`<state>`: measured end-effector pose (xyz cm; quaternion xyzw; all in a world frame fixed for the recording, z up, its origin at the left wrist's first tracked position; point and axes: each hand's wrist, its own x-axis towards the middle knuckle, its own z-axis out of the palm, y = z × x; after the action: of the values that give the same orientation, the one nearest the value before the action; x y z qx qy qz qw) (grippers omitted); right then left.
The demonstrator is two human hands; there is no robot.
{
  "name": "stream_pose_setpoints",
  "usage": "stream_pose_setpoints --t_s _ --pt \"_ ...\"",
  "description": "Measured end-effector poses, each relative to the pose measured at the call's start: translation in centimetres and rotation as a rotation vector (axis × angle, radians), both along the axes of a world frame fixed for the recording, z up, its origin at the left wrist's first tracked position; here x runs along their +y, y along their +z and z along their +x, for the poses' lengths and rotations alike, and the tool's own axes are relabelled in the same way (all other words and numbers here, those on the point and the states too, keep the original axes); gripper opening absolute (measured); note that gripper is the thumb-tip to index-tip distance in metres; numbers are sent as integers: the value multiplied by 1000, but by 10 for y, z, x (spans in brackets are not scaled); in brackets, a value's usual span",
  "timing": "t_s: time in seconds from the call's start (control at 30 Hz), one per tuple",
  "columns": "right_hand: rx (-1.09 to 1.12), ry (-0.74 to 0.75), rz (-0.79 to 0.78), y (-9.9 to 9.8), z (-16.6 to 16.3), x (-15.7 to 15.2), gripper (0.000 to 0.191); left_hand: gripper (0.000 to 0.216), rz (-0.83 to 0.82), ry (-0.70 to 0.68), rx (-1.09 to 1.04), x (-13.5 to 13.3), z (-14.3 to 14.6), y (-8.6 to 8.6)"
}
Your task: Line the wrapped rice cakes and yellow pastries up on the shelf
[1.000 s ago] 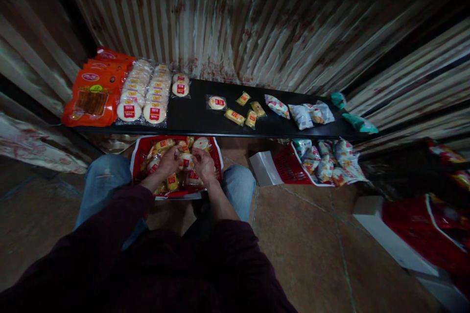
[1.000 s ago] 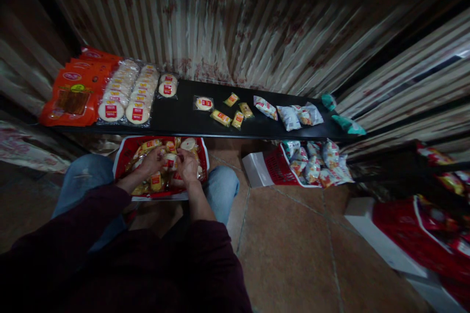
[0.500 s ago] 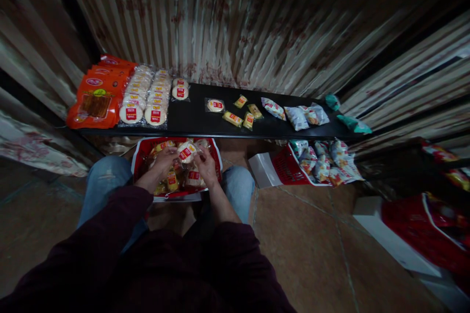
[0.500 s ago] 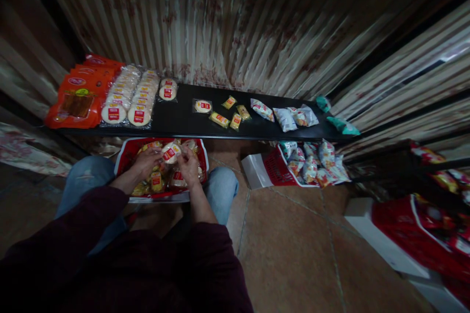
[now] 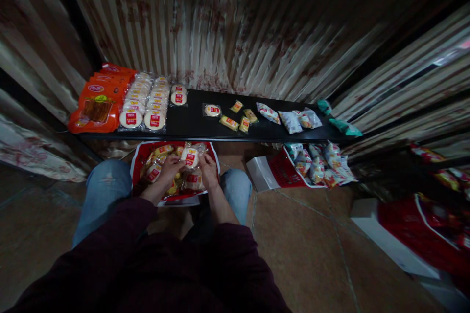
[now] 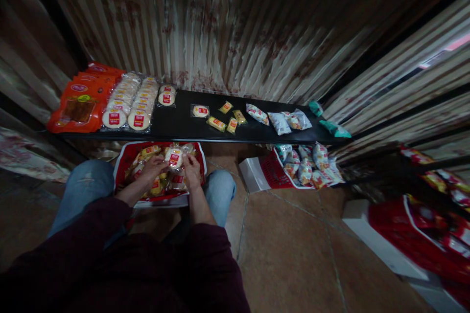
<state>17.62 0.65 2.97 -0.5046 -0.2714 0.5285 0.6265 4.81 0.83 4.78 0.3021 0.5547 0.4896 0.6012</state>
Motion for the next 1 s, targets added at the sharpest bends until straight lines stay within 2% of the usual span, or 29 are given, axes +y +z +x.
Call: stream_pose_setpoints --t_s 0.23,0.5,0.67,0.8,0.9,1.0 --pt "-16 7 -17 1 -4 -3 36 27 27 31 116 2 5 -2" --pt "-11 1 -46 10 -6 -5 43 28 27 -49 171 -3 12 -3" --pt "-80 50 3 13 -4 -7 42 32 20 -150 93 -13 17 6" --pt "-155 101 65 16 -5 -11 33 34 -57 -164 -72 -15 19 7" --pt "-189 116 54 18 -5 -14 27 33 -112 -169 -165 -14 16 6" --pt "-170 132 17 19 -6 -15 29 34 -149 -195 -242 -13 9 7"
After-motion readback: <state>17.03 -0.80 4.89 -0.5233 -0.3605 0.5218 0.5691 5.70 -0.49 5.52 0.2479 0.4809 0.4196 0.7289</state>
